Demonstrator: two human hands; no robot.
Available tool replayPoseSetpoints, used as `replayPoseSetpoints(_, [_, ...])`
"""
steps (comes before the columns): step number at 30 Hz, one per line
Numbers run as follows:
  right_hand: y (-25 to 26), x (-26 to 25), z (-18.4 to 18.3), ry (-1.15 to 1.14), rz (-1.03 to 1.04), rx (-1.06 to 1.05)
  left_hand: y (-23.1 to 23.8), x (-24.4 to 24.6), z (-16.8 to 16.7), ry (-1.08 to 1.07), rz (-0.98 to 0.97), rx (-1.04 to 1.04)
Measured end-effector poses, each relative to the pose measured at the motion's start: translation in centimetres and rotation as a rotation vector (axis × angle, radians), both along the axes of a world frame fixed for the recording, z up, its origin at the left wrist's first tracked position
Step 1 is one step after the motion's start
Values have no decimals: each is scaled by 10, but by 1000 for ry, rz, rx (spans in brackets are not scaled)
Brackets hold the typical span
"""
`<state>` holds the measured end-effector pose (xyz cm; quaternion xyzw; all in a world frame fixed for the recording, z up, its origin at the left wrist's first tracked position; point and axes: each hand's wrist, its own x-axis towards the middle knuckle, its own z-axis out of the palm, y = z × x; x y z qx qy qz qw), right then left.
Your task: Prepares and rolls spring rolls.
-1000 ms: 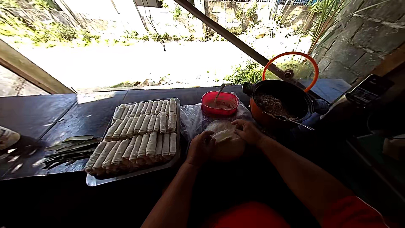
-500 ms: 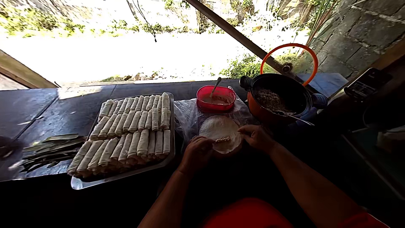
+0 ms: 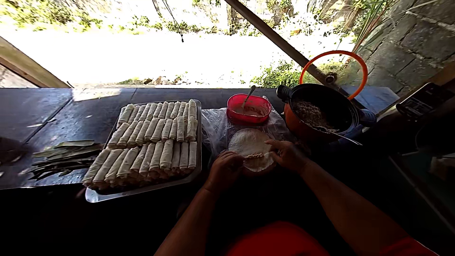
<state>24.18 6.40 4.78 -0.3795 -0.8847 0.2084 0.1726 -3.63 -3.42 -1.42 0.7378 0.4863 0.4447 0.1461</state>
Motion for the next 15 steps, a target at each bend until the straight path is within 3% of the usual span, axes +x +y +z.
replayPoseSetpoints(4, [1, 2, 2, 139, -34, -122, 0, 1, 1, -6, 6, -1])
replayPoseSetpoints(9, [-7, -19, 4, 232, -3, -120, 0, 1, 1, -17, 11, -22])
replayPoseSetpoints(15, [-13, -25, -7, 16, 95, 188, 0, 2, 3, -20, 20, -33])
